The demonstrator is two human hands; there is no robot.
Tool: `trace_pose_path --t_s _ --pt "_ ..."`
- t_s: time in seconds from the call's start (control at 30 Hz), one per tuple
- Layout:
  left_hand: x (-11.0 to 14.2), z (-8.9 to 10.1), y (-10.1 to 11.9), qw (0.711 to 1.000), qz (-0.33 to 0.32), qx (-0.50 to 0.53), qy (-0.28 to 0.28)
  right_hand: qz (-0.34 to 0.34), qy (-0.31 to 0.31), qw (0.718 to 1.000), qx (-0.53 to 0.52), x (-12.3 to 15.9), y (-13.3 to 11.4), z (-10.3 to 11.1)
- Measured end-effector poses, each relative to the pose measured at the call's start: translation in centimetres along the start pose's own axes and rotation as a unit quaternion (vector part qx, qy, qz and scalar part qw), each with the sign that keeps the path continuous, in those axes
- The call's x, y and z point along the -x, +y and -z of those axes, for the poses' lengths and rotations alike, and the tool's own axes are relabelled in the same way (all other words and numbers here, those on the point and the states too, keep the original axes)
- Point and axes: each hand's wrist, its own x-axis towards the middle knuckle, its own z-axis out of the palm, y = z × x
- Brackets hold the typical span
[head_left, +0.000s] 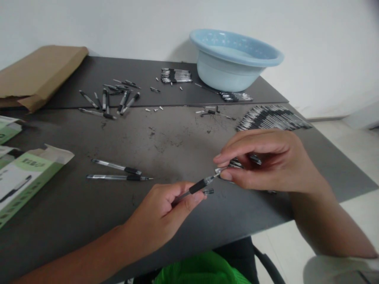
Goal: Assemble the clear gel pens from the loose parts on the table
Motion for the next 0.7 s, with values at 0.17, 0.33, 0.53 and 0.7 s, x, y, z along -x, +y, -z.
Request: trace_pose_path --t_s 0.17,0.33,0.53,0.7 --pt "-0.02 0.08 -0.03 1.0 0.006 -0.01 -0.007 -0.004 0.013 1.0 0.007 0.18 0.0 0.02" --pt "0.03 0.03 -0.27 1.0 0.006 -0.028 0.0 -0.005 0.009 1.0 0.016 0.21 -0.14 0.28" --pt "0.04 -0.05 -0.54 0.999 0.001 -0.045 0.017 -0.003 0.001 1.0 0.024 0.31 -0.18 0.52" --pt "0.05 -0.08 -0.54 0.998 -0.006 -0.054 0.013 0.001 -0.02 0.999 0.034 0.34 0.11 0.27"
